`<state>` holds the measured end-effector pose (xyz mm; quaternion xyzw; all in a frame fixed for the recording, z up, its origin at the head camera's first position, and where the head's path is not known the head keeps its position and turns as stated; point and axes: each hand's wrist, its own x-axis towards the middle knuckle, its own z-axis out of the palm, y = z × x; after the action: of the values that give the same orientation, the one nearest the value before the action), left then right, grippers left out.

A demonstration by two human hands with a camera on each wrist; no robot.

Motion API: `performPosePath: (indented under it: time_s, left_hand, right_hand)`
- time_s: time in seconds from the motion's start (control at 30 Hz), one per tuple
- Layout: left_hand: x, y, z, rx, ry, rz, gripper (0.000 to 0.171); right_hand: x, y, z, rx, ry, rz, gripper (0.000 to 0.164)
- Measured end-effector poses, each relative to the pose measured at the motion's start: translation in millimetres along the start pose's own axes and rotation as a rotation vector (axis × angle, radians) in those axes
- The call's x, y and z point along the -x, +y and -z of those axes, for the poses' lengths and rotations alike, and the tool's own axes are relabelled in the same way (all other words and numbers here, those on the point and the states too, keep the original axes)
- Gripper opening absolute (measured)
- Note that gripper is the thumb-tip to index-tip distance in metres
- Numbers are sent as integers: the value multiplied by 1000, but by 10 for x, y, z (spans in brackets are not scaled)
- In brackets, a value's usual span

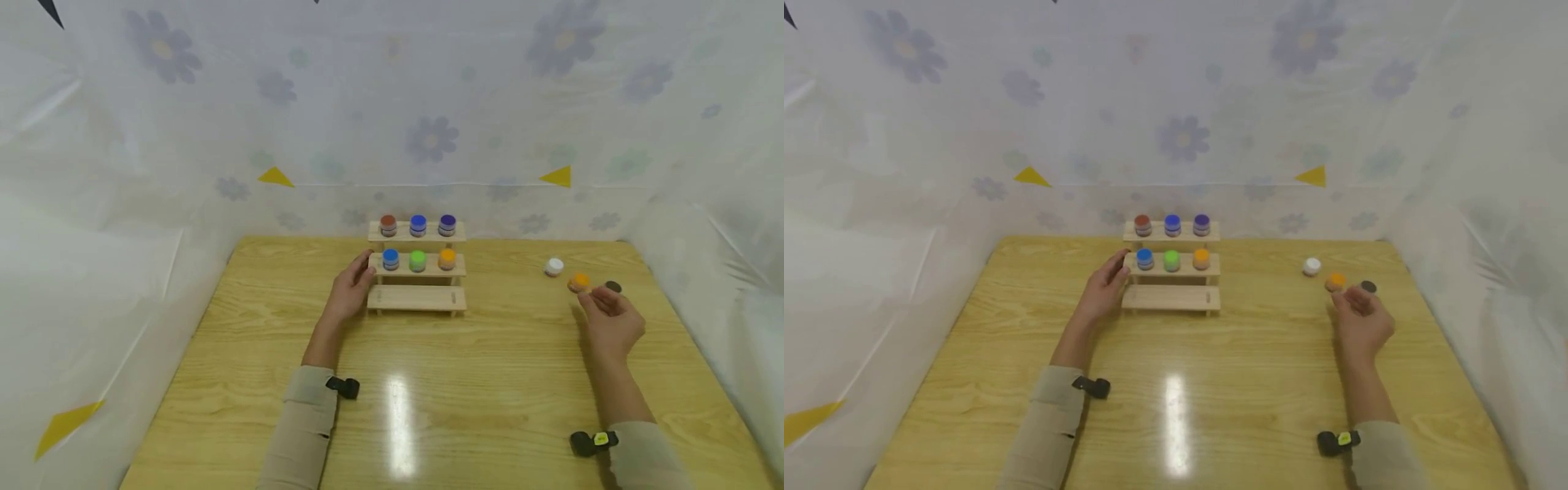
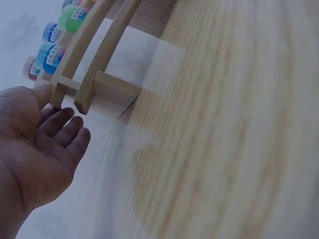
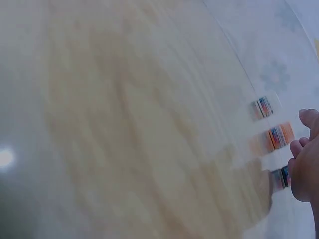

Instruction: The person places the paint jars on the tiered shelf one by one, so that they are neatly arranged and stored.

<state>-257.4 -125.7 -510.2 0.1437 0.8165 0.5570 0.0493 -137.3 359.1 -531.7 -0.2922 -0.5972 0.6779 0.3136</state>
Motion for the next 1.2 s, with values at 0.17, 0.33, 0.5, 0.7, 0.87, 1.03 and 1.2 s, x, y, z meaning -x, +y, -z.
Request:
performPosePath:
  time_s: [0.17,0.33,0.5,0.7,0.87,1.03,1.2]
  left_hand:
    - [-3,6,3,2,4,-6,57]
    - [-5,12,10,15,7,-15,59]
    - [-6,-17,7,22,8,-3,58]
    - [0,-2,8,16,4,-5,58]
    - [3,11,0,19,-2,-11,59]
    - [0,4,1,12,-2,-11,59]
    - [-4,-5,2,16,-6,-21,59]
  right_hand:
    - [-85,1,131,12,77,7,41]
    - [-174,3,225,0,129,18,40]
    - [-274,38,274,78,157,13,43]
    - [-399,58,243,113,141,4,48]
    - [-473,72,222,215,136,12,47]
    - [-510,98,213,314,121,54,47]
    - [-510,109,210,338,133,81,46]
